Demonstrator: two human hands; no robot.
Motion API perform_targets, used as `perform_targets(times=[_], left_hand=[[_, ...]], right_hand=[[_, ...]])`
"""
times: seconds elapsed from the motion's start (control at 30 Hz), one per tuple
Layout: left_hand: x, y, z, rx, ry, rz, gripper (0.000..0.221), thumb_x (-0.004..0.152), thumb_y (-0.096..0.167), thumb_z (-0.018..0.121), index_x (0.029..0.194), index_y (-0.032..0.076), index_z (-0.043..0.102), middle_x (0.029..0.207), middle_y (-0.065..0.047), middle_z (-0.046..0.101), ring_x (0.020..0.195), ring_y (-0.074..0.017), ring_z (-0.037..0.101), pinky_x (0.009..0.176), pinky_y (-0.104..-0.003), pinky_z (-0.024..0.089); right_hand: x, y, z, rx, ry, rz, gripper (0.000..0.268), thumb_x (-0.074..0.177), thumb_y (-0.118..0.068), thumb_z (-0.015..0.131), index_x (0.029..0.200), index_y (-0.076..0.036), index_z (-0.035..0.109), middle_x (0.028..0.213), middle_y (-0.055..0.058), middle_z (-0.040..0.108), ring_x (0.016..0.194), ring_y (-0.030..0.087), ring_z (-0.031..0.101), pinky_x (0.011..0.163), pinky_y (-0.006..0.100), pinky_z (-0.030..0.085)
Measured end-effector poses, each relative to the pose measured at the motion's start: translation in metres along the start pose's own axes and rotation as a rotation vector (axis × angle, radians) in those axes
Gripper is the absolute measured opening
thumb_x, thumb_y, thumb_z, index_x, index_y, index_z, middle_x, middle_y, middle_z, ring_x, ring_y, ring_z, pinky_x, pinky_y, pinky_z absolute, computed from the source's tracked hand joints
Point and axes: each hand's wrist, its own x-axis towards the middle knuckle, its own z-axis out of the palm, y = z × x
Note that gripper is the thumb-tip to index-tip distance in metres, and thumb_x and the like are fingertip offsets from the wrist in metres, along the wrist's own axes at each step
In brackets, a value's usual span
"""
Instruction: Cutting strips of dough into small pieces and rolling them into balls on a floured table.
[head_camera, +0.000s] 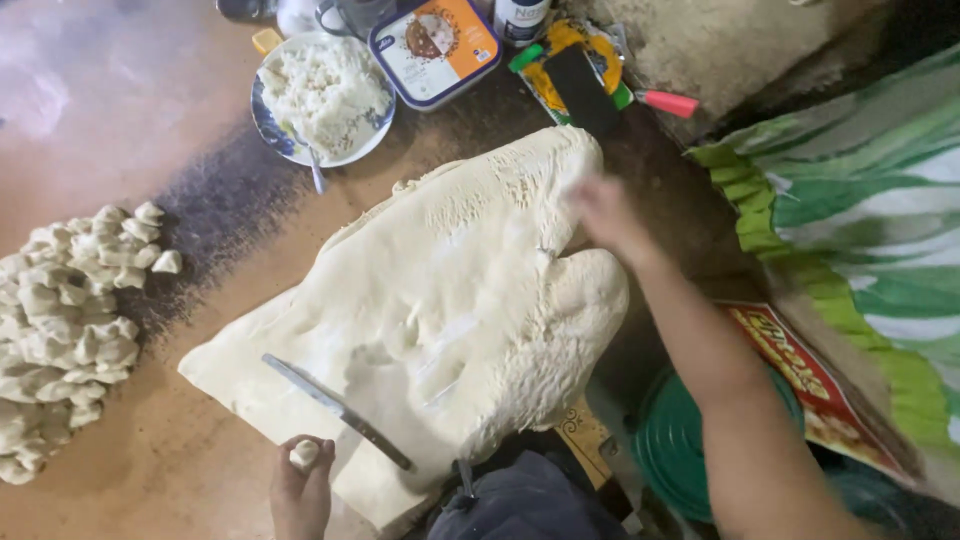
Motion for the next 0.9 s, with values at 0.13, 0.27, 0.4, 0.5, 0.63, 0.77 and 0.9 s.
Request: perform_targets(times=[0.13,0.27,0.4,0.5,0.63,0.77,0.9], left_hand=[[-0.003,-0.007,0.01,0.182,0.082,0.069,0.021,0.086,0.026,0.08,0.103,0.019,0.069,0.093,0.002,0.073,0.088,-0.013,0.065,0.084,-0.029,0.047],[-0.012,-0.012,0.013,0.126,0.134,-0.01,0.023,0.086,0.024,0.08,0.105,0.017,0.071,0.095,-0.001,0.073,0.09,-0.0152,0.066,0.085,-0.03,0.049],[-0.019,0.003,0.018,0.161,0.154,-0.085,0.021,0.086,0.023,0.08,0.104,0.018,0.07,0.084,-0.003,0.064,0.077,-0.0157,0.056,0.077,-0.029,0.044],[-0.023,0.014,0.022,0.163,0.125,-0.125,0.022,0.086,0.023,0.079,0.105,0.018,0.07,0.087,-0.003,0.067,0.082,-0.016,0.058,0.082,-0.03,0.044],[-0.02,0.006,0.028,0.055,0.093,-0.056,0.017,0.089,0.018,0.079,0.101,0.014,0.068,0.088,-0.002,0.067,0.08,-0.0127,0.057,0.076,-0.028,0.043],[-0.022,-0.004,0.021,0.072,0.108,-0.064,0.018,0.088,0.021,0.08,0.102,0.017,0.068,0.085,-0.001,0.068,0.078,-0.0113,0.058,0.074,-0.027,0.044],[-0.031,0.002,0.012,0.135,0.119,-0.08,0.021,0.088,0.022,0.079,0.106,0.017,0.068,0.094,0.0,0.075,0.089,-0.0142,0.066,0.083,-0.031,0.047]], right_hand=[[0.142,0.06,-0.074,-0.681,0.481,0.121,0.031,0.085,-0.035,0.081,0.105,-0.012,0.073,0.101,0.012,0.074,0.092,0.032,0.069,0.083,0.044,0.052],[0.175,0.059,-0.083,-0.783,0.357,0.363,0.071,0.076,-0.059,0.088,0.115,-0.006,0.061,0.117,0.02,0.07,0.108,0.04,0.065,0.089,0.046,0.049],[0.185,0.042,-0.081,-0.82,0.326,0.363,0.082,0.066,-0.058,0.094,0.12,-0.011,0.053,0.123,0.018,0.066,0.112,0.04,0.063,0.09,0.05,0.048],[0.172,-0.002,-0.066,-0.823,0.278,0.398,0.092,0.068,-0.055,0.094,0.129,-0.011,0.041,0.13,0.022,0.061,0.113,0.044,0.061,0.09,0.052,0.048],[0.168,-0.007,-0.056,-0.841,0.31,0.389,0.089,0.065,-0.044,0.096,0.125,-0.012,0.037,0.131,0.02,0.058,0.116,0.044,0.06,0.092,0.055,0.049],[0.176,0.004,-0.06,-0.918,0.348,0.368,0.091,0.066,-0.049,0.095,0.129,-0.014,0.038,0.125,0.021,0.065,0.106,0.047,0.065,0.085,0.056,0.05],[0.184,0.026,-0.079,-0.678,0.389,0.368,0.075,0.059,-0.042,0.1,0.115,-0.011,0.062,0.113,0.011,0.07,0.098,0.029,0.066,0.079,0.043,0.052]])
